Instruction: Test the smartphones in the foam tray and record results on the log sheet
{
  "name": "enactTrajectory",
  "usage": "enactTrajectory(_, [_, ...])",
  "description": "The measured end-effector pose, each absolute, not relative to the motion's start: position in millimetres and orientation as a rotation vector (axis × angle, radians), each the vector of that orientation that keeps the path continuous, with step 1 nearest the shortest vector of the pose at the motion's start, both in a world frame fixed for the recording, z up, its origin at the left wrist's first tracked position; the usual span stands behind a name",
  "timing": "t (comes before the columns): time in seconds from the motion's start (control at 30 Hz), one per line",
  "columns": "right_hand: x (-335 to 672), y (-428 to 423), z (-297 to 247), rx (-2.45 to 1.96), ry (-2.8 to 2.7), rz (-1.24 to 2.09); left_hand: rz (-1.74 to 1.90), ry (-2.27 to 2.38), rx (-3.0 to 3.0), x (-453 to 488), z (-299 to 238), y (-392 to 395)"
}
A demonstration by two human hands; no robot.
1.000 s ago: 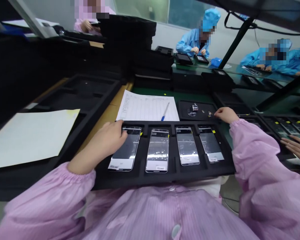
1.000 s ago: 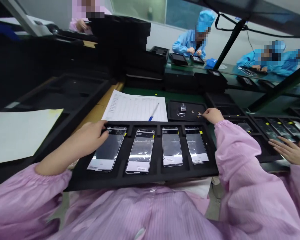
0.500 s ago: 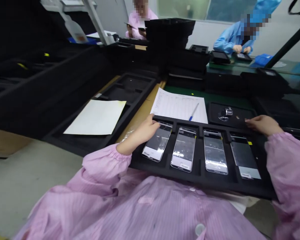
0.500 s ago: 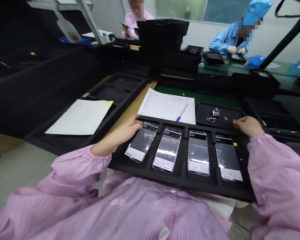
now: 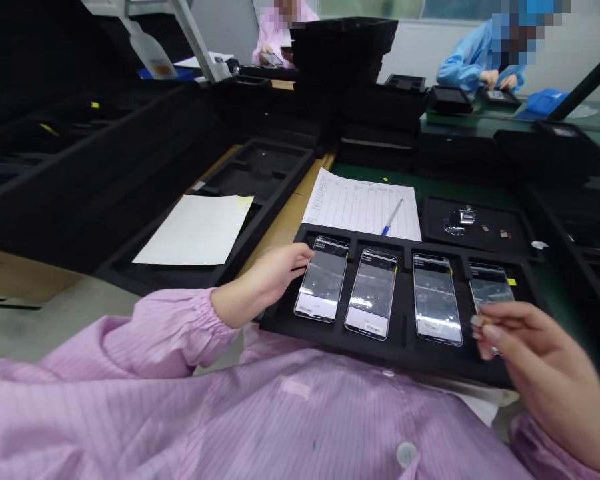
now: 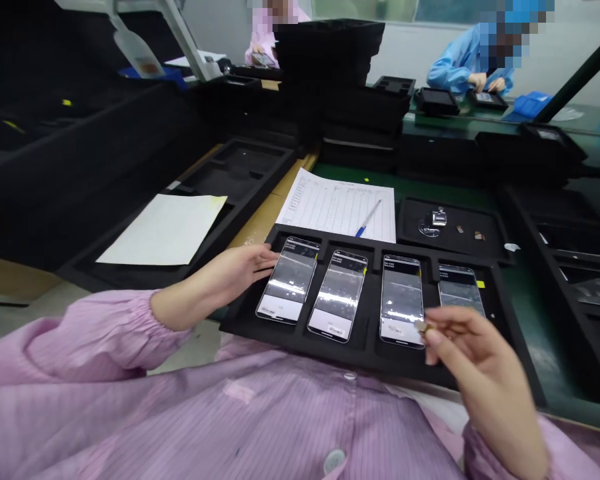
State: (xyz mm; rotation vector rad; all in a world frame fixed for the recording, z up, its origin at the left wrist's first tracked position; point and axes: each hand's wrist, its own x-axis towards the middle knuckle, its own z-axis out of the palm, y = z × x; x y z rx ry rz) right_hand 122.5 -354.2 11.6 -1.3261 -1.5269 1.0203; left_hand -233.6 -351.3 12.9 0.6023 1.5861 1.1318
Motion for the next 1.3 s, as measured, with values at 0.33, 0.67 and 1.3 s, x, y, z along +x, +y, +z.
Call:
enactTrajectory(0.33, [54,-358,5,-1.120,-1.032,1.899,1.105,1.428,0.802,-221,21,-375])
enactTrajectory(0.67, [18,-383,7,-0.753,-1.049,1.952,1.662,1.012,0.467,-136,18,-385])
enactTrajectory(1.3, [31,-348,1,-1.003,-1.760,1.449,1.633,1.120,0.628,-137,20,-386])
